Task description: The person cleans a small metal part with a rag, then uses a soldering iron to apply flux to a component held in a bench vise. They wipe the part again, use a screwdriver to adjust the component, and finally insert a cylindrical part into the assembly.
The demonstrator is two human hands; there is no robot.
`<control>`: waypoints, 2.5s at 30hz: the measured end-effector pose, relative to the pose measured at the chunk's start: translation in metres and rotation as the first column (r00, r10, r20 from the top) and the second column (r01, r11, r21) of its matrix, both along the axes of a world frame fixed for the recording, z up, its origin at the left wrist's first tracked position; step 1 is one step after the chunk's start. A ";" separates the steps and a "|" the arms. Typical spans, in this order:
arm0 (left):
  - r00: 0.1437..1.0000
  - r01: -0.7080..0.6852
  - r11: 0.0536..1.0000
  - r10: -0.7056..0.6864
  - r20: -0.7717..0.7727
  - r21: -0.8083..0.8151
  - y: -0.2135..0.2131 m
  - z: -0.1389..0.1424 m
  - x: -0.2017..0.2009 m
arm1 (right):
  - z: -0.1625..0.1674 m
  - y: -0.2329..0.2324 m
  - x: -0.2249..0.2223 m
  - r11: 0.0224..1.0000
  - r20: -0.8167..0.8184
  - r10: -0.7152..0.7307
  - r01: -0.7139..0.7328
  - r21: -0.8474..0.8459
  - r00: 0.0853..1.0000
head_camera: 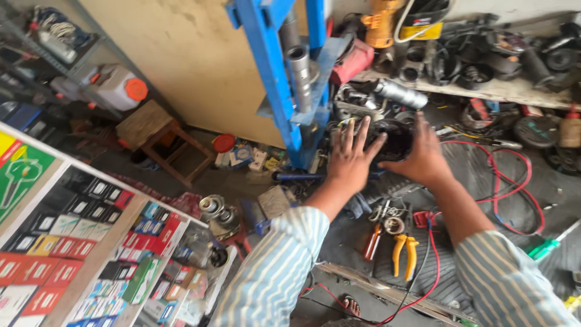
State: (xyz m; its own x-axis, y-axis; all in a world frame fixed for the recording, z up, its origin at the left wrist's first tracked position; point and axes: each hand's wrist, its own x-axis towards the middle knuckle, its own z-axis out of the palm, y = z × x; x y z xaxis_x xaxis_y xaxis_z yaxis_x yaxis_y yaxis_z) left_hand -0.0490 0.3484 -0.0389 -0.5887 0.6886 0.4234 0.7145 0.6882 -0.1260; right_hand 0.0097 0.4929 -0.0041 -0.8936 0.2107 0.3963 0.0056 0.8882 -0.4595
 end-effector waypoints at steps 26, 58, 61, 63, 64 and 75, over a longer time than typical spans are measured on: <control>0.930 -0.127 0.958 0.024 0.366 0.259 -0.033 -0.051 0.032 | 0.004 0.008 -0.017 0.986 0.042 -0.051 0.043 0.164 0.998; 0.982 0.131 0.927 -0.170 0.080 0.351 -0.118 -0.084 0.153 | -0.118 -0.118 0.082 0.056 -0.078 0.126 -0.086 -0.995 0.989; 0.982 0.186 0.981 -0.184 0.030 -0.061 -0.129 -0.101 0.142 | -0.127 -0.127 0.078 0.608 0.024 0.139 -0.066 -0.791 0.990; 0.954 0.297 0.928 -0.279 0.111 -0.225 -0.142 -0.103 0.131 | -0.128 -0.130 0.080 0.281 0.077 0.136 0.036 -0.959 0.988; 0.902 0.414 0.898 -0.383 0.198 -0.147 -0.150 -0.101 0.119 | -0.126 -0.133 0.082 0.096 0.107 0.139 0.094 -0.991 0.985; 0.932 0.082 0.817 -0.266 0.246 0.571 -0.156 -0.094 0.130 | -0.118 -0.161 0.117 -0.763 -0.351 0.473 0.176 -0.622 0.808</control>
State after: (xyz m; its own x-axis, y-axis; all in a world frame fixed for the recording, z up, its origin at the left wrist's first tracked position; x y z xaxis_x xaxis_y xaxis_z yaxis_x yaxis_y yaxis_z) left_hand 0.0807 0.1921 -0.1333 -0.6414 0.5026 0.5796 0.7670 0.4368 0.4700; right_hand 0.1262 0.3319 -0.1221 -0.9078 -0.4086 -0.0949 0.4193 -0.8774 -0.2331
